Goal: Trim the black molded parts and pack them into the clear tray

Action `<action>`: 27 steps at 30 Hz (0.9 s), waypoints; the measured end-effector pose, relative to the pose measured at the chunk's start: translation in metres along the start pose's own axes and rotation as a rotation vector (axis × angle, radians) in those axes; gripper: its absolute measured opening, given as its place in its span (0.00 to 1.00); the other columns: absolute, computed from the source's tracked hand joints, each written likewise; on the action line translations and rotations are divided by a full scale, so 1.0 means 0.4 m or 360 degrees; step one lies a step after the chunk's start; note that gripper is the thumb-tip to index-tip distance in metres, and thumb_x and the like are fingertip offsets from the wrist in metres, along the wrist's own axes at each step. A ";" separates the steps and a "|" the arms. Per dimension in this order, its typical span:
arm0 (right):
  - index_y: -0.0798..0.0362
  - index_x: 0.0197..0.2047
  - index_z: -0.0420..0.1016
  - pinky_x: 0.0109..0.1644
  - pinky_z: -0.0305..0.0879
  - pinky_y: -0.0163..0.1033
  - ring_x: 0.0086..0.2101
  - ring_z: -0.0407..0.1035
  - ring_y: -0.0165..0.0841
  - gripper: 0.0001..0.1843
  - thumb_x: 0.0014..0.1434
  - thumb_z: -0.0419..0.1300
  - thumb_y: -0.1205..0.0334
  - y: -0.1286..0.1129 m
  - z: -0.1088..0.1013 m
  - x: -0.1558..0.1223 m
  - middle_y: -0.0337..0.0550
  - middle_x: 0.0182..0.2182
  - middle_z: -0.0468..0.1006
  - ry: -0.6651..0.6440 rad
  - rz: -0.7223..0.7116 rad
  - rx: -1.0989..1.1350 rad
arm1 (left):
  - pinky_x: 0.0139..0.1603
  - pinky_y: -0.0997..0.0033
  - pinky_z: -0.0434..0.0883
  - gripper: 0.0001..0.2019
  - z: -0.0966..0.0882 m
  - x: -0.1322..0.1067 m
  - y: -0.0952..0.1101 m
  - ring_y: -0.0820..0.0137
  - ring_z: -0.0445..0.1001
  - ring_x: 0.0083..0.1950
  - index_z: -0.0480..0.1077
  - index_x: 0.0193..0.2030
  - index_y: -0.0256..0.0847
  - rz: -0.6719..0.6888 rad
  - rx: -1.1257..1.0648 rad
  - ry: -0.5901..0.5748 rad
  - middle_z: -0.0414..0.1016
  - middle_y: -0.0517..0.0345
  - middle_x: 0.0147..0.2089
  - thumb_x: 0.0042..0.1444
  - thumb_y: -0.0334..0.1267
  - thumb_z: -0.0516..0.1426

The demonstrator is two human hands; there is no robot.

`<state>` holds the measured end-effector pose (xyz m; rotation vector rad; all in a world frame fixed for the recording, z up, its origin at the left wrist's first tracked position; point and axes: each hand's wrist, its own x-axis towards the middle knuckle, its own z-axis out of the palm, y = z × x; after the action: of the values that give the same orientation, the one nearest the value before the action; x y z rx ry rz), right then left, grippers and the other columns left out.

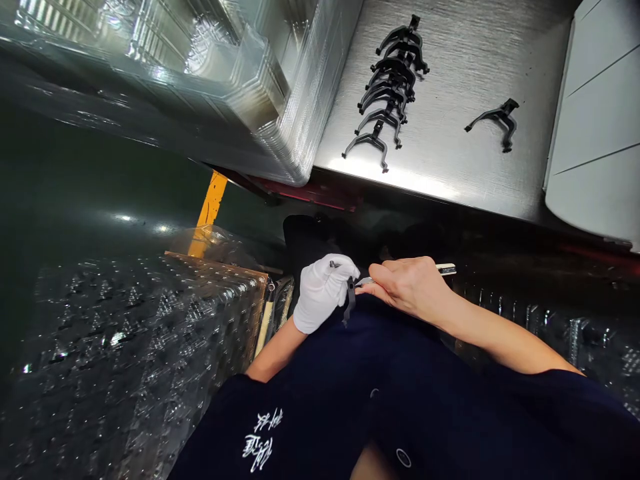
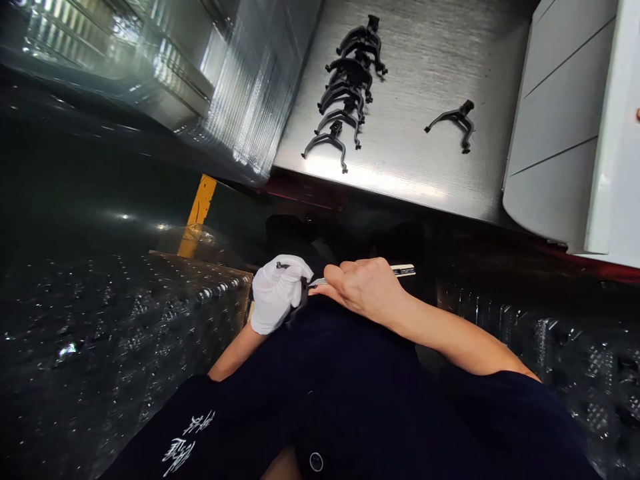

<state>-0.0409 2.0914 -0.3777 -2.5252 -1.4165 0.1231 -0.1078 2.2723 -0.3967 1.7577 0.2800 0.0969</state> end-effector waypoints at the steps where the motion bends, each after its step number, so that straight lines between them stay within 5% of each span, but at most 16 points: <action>1: 0.53 0.27 0.68 0.26 0.38 0.37 0.18 0.59 0.27 0.33 0.75 0.40 0.44 -0.001 0.000 0.000 0.37 0.17 0.68 -0.0002 0.0001 -0.0002 | 0.31 0.74 0.71 0.15 0.000 -0.001 -0.001 0.73 0.74 0.25 0.74 0.29 0.43 -0.0001 -0.0025 -0.0003 0.79 0.60 0.27 0.64 0.48 0.56; 7: 0.53 0.25 0.67 0.25 0.39 0.36 0.19 0.58 0.27 0.35 0.74 0.40 0.40 0.016 -0.003 0.006 0.38 0.17 0.67 -0.0063 0.0052 0.0277 | 0.23 0.74 0.66 0.15 0.003 -0.003 -0.004 0.76 0.64 0.15 0.74 0.30 0.43 -0.0076 -0.0102 -0.0002 0.68 0.66 0.17 0.64 0.48 0.56; 11: 0.53 0.23 0.64 0.22 0.45 0.32 0.16 0.51 0.23 0.32 0.69 0.50 0.36 0.024 -0.005 -0.005 0.33 0.15 0.62 0.0202 0.0204 0.0945 | 0.21 0.75 0.66 0.15 -0.001 0.001 -0.009 0.76 0.64 0.14 0.74 0.33 0.42 -0.0042 -0.0115 0.0082 0.67 0.67 0.16 0.66 0.48 0.55; 13: 0.53 0.24 0.65 0.21 0.46 0.32 0.16 0.49 0.23 0.29 0.67 0.55 0.39 0.011 -0.004 -0.011 0.32 0.15 0.62 0.0319 0.0366 0.1238 | 0.22 0.75 0.68 0.15 -0.002 0.006 -0.014 0.76 0.67 0.15 0.75 0.35 0.41 0.0066 -0.0043 0.0119 0.69 0.67 0.17 0.67 0.48 0.55; 17: 0.55 0.29 0.72 0.22 0.52 0.31 0.19 0.55 0.24 0.27 0.65 0.58 0.39 -0.018 -0.002 -0.005 0.34 0.18 0.67 0.0116 0.0664 0.1561 | 0.32 0.74 0.75 0.14 0.008 0.030 -0.014 0.72 0.77 0.24 0.78 0.37 0.40 0.0608 0.0430 0.0257 0.80 0.58 0.27 0.68 0.45 0.56; 22: 0.54 0.27 0.72 0.26 0.54 0.32 0.21 0.58 0.26 0.21 0.67 0.55 0.51 0.043 -0.063 0.029 0.36 0.20 0.69 0.0267 0.0707 0.1103 | 0.40 0.72 0.78 0.10 0.057 0.121 0.029 0.68 0.83 0.38 0.80 0.43 0.42 0.1140 0.0631 0.0368 0.84 0.54 0.38 0.68 0.41 0.57; 24: 0.54 0.30 0.74 0.28 0.53 0.33 0.22 0.62 0.26 0.14 0.65 0.55 0.59 0.091 -0.107 0.043 0.39 0.23 0.74 0.0272 0.0654 0.0691 | 0.45 0.72 0.78 0.10 0.084 0.167 0.053 0.68 0.83 0.41 0.78 0.48 0.42 0.1158 0.0497 0.0302 0.84 0.53 0.43 0.68 0.40 0.56; 27: 0.54 0.34 0.77 0.29 0.47 0.36 0.24 0.67 0.30 0.11 0.64 0.56 0.61 0.170 -0.165 0.065 0.45 0.25 0.78 0.0126 0.0950 -0.0147 | 0.40 0.73 0.77 0.18 0.112 0.218 0.073 0.73 0.79 0.32 0.71 0.59 0.40 0.0905 0.0388 0.0272 0.81 0.49 0.50 0.65 0.42 0.60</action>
<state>0.0418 2.0682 -0.3298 -2.9104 -0.6149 0.0604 -0.0097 2.2452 -0.3853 2.0320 -0.0986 0.6473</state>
